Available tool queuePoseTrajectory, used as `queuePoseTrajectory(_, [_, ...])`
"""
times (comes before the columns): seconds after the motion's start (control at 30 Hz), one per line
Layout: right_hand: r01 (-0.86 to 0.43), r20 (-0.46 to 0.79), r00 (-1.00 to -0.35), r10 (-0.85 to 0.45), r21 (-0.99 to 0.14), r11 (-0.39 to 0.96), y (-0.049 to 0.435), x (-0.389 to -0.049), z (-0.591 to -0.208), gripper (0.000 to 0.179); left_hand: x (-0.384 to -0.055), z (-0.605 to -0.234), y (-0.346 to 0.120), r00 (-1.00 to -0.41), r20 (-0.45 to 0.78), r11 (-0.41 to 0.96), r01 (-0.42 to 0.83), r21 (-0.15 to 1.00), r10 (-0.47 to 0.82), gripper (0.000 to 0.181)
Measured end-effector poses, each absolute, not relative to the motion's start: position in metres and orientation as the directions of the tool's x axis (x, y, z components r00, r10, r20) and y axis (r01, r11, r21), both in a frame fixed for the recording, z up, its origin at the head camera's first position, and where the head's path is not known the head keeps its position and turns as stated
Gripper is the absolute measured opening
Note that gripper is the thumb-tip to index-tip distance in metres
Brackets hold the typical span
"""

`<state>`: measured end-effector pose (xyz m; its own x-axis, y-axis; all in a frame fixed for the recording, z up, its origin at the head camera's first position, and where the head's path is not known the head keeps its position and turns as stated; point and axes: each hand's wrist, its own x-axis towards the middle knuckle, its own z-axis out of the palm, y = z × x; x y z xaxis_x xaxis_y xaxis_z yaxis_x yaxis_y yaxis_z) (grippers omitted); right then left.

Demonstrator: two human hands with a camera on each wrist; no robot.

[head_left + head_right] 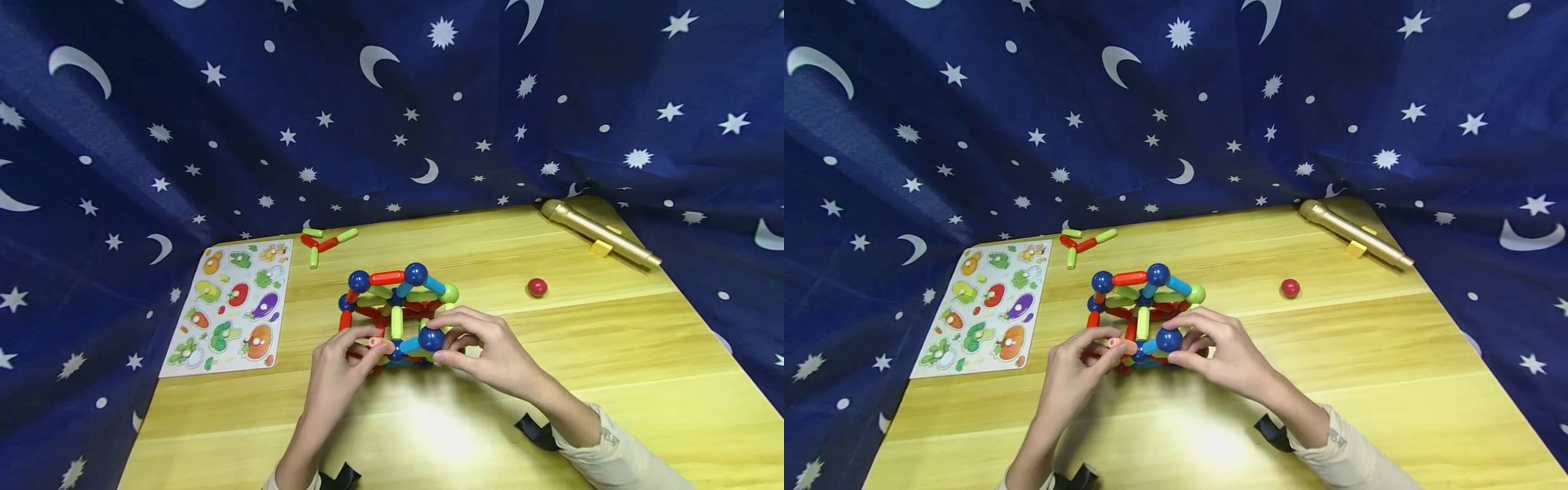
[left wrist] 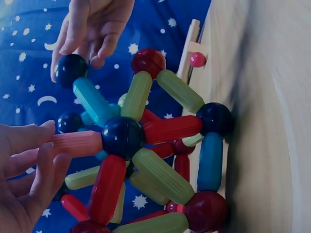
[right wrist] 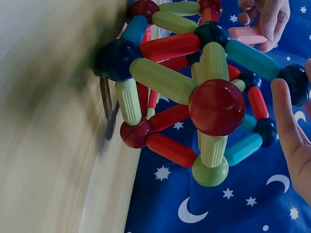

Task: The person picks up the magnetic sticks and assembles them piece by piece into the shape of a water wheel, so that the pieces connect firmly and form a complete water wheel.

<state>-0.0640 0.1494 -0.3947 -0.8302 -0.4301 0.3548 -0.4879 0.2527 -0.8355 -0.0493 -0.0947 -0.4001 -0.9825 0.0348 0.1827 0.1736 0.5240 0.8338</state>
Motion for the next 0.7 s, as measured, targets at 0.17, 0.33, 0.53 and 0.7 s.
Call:
queuePoseTrajectory(0.17, [-0.472,0.342,-0.839,-0.423,-0.844,0.254,0.149,-0.064,-0.396,0.036,-0.048,-0.400,-0.096,-0.987,0.158,0.513,0.153,0.844,0.035,0.022])
queuePoseTrajectory(0.33, [-0.449,0.325,-0.849,-0.418,-0.860,0.243,0.150,-0.063,-0.397,0.036,-0.044,-0.399,-0.089,-0.948,0.318,0.624,0.265,0.735,0.028,0.029])
queuePoseTrajectory(0.53, [-0.431,0.311,-0.863,-0.398,-0.864,0.259,0.152,-0.062,-0.395,0.038,-0.044,-0.400,-0.067,-0.840,0.506,0.791,0.441,0.424,0.197,0.041])
queuePoseTrajectory(0.7, [-0.421,0.301,-0.861,-0.411,-0.874,0.243,0.150,-0.062,-0.393,0.038,-0.052,-0.413,-0.061,-0.847,0.465,0.790,0.462,0.404,0.258,0.036])
